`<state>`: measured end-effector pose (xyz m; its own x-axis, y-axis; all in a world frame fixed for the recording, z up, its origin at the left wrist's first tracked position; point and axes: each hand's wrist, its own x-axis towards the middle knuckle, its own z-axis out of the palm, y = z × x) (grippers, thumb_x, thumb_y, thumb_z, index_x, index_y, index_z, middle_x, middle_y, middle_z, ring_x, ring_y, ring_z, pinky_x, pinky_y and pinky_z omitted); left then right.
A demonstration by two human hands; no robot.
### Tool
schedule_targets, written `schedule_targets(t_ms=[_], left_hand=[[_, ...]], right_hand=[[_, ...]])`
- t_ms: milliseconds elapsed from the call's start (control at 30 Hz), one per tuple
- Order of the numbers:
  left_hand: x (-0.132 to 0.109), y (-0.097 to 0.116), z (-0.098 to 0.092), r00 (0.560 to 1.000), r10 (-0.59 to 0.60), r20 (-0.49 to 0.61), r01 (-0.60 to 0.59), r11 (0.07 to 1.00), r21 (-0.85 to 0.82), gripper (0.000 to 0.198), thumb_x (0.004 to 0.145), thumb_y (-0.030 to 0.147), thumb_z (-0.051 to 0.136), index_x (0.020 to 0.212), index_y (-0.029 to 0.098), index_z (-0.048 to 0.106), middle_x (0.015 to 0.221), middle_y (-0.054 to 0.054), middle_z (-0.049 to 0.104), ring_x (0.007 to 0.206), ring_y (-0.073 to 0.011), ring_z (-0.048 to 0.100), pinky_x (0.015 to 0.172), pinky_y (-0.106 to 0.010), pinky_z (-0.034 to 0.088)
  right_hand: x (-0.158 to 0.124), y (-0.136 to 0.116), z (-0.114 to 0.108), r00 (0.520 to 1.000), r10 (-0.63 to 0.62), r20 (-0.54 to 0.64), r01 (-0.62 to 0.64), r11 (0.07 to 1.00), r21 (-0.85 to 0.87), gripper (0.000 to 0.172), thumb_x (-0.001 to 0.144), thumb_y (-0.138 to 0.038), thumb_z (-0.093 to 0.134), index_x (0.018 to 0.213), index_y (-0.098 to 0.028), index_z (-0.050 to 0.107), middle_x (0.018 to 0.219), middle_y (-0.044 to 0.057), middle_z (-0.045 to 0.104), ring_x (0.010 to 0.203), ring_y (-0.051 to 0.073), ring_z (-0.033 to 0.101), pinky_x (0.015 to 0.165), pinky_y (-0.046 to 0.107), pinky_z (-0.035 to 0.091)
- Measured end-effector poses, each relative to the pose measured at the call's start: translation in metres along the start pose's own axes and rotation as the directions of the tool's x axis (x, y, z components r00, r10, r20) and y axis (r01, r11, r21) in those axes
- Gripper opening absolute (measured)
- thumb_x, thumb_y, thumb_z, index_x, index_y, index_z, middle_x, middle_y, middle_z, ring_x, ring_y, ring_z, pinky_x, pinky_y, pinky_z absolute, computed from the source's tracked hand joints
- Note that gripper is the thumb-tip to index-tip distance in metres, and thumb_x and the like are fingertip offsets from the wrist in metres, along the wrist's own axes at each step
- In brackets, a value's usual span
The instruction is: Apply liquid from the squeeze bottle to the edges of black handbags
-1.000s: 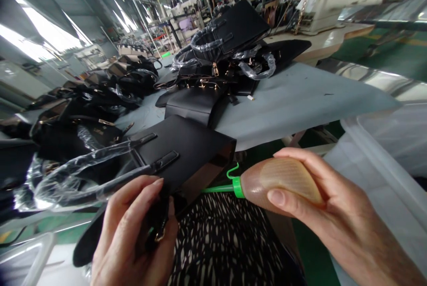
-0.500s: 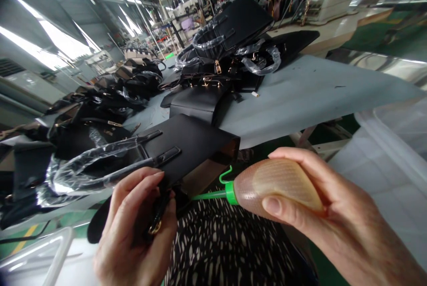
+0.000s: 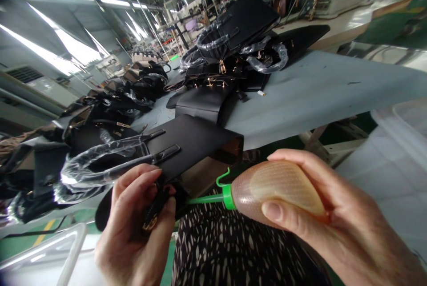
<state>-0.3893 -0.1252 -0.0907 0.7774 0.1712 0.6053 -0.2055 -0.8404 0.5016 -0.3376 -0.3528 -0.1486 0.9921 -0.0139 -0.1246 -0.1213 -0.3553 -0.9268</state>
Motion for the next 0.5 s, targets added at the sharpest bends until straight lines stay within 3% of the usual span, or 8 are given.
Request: schedule_targets(t_ms=[167,300,500], left_hand=[[0.0007,0.0008,0.0011,0.998,-0.058,-0.007,0.058,0.996,-0.075,0.038,0.074,0.006,0.058,0.108,0.022,0.058,0.113,-0.005,0.052,0.098,-0.0156,0.052,0.079,-0.024,0.047],[0.0006,0.0054,0.0028,0.980,-0.196,-0.043,0.186,0.968,-0.171,0.031,0.076,0.011,0.058,0.104,0.025,0.060,0.116,-0.004,0.052,0.098,-0.0152,0.053,0.073,-0.022,0.045],[0.0012,0.0073,0.0015,0.957,-0.287,-0.050,0.265,0.929,-0.257,0.031,0.077,0.015,0.056,0.104,0.029,0.062,0.119,0.000,0.051,0.102,-0.0147,0.052,0.076,-0.020,0.047]], right_hand=[[-0.0046,-0.0009,0.0000,0.999,0.037,0.025,-0.038,0.998,0.042,0.059,0.059,-0.066,0.065,0.109,-0.036,0.057,0.105,0.003,0.066,0.101,0.034,0.059,0.053,0.028,0.058],[-0.0075,-0.0055,0.0026,1.000,0.015,0.025,-0.017,0.996,0.086,0.056,0.060,-0.063,0.068,0.108,-0.037,0.057,0.113,0.004,0.062,0.109,0.035,0.054,0.051,0.027,0.058],[-0.0067,-0.0062,0.0092,1.000,-0.001,0.018,-0.001,0.990,0.144,0.051,0.063,-0.060,0.068,0.107,-0.038,0.056,0.107,0.004,0.064,0.100,0.032,0.059,0.051,0.027,0.057]])
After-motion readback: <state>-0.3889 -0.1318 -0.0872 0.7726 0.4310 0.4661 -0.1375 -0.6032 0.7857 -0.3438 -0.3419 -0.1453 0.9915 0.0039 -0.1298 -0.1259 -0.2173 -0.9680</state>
